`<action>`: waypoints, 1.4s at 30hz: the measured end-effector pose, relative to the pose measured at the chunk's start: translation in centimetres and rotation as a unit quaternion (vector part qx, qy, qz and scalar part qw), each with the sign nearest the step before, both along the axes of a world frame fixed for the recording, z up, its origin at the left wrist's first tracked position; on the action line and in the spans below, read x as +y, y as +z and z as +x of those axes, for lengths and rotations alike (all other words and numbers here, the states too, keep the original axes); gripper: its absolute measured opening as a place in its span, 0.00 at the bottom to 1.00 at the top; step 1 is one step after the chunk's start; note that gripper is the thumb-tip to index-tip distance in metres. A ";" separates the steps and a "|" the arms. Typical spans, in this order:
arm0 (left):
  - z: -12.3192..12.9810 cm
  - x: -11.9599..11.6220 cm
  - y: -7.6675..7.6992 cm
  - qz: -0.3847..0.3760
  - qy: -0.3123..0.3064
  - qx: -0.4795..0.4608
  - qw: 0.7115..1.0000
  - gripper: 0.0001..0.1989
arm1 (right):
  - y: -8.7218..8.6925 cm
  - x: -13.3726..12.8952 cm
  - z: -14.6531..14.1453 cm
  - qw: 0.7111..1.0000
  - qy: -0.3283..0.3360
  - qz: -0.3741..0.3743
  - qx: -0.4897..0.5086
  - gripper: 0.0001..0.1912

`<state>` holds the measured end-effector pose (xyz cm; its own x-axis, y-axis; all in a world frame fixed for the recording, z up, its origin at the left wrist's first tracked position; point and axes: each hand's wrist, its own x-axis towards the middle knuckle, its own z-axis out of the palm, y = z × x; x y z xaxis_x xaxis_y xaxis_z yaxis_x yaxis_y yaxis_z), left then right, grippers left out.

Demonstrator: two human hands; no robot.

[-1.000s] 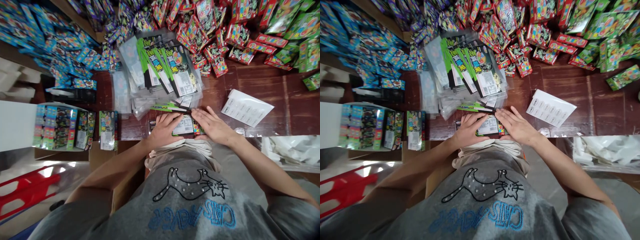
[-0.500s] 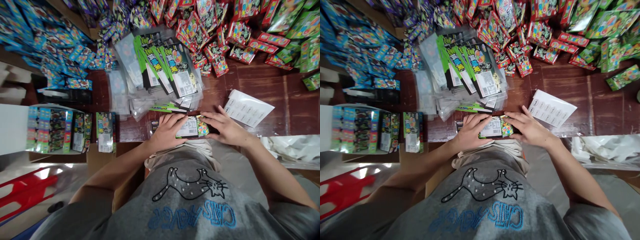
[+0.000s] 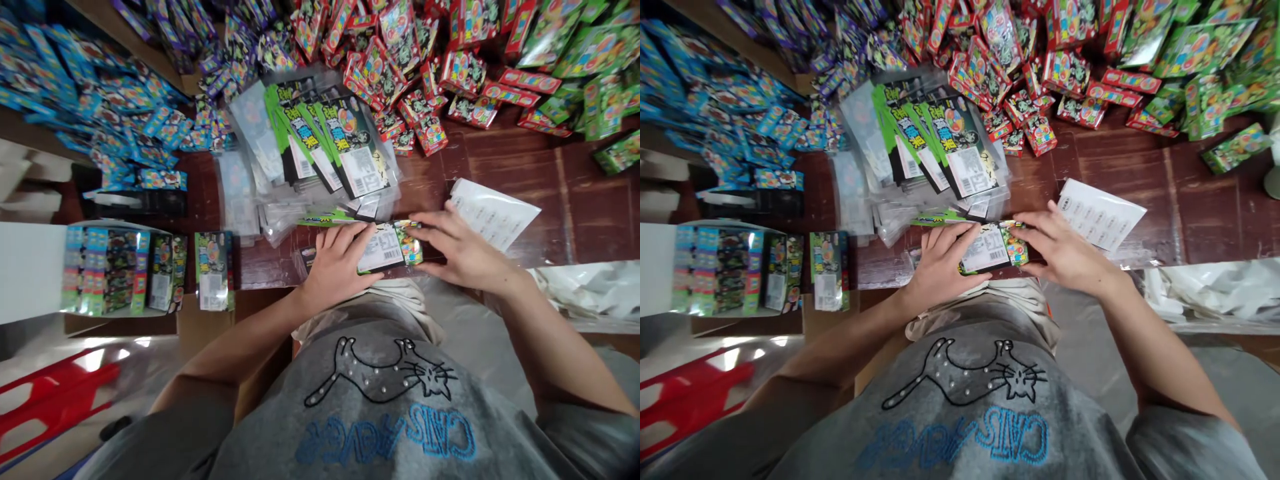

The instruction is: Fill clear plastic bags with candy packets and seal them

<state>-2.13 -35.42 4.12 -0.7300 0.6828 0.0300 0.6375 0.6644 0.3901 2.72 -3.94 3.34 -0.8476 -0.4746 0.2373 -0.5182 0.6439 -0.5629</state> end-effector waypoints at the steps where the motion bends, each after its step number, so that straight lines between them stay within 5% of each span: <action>1: 0.2 0.3 -0.1 0.007 -0.003 0.000 1.000 0.46 | 0.1 -0.2 0.1 0.999 0.021 -0.004 -0.025 0.34; 4: 0.9 1.9 -0.1 0.042 0.023 -0.019 0.999 0.52 | 0.3 -0.8 0.3 0.995 0.037 -0.031 -0.083 0.42; 8: 1.1 4.4 -0.3 0.145 0.125 -0.070 0.979 0.63 | -0.1 -2.2 0.6 0.976 -0.115 -0.157 -0.094 0.45; 11: 0.9 5.1 -1.2 0.250 0.131 -0.124 0.951 0.50 | -1.0 -3.1 1.3 0.931 -0.170 -0.284 -0.156 0.41; 14: 1.1 4.6 -2.8 0.312 0.101 -0.209 0.921 0.37 | -1.6 -3.3 2.0 0.905 -0.164 -0.332 -0.209 0.45; 19: 2.1 3.8 -4.6 0.373 0.100 -0.308 0.869 0.51 | -1.4 -3.3 1.9 0.904 -0.142 -0.327 -0.237 0.26; 22: 2.4 3.8 -5.0 0.411 0.116 -0.315 0.848 0.49 | -1.6 -3.8 1.5 0.890 -0.150 -0.344 -0.259 0.13; 29: 2.1 2.6 -4.8 0.399 0.156 -0.332 0.840 0.28 | -2.8 -6.2 3.1 0.840 -0.255 -0.415 -0.239 0.25; 31: 1.5 2.2 -4.3 0.378 0.151 -0.354 0.842 0.24 | -2.8 -6.7 3.6 0.828 -0.278 -0.424 -0.240 0.22; 38: -0.2 2.7 -2.7 0.349 0.164 -0.372 0.844 0.09 | -2.3 -7.0 4.3 0.855 -0.268 -0.388 -0.215 0.10; 42: -0.5 3.3 -2.3 0.371 0.183 -0.390 0.823 0.16 | -1.8 -6.8 4.4 0.851 -0.288 -0.395 -0.193 0.18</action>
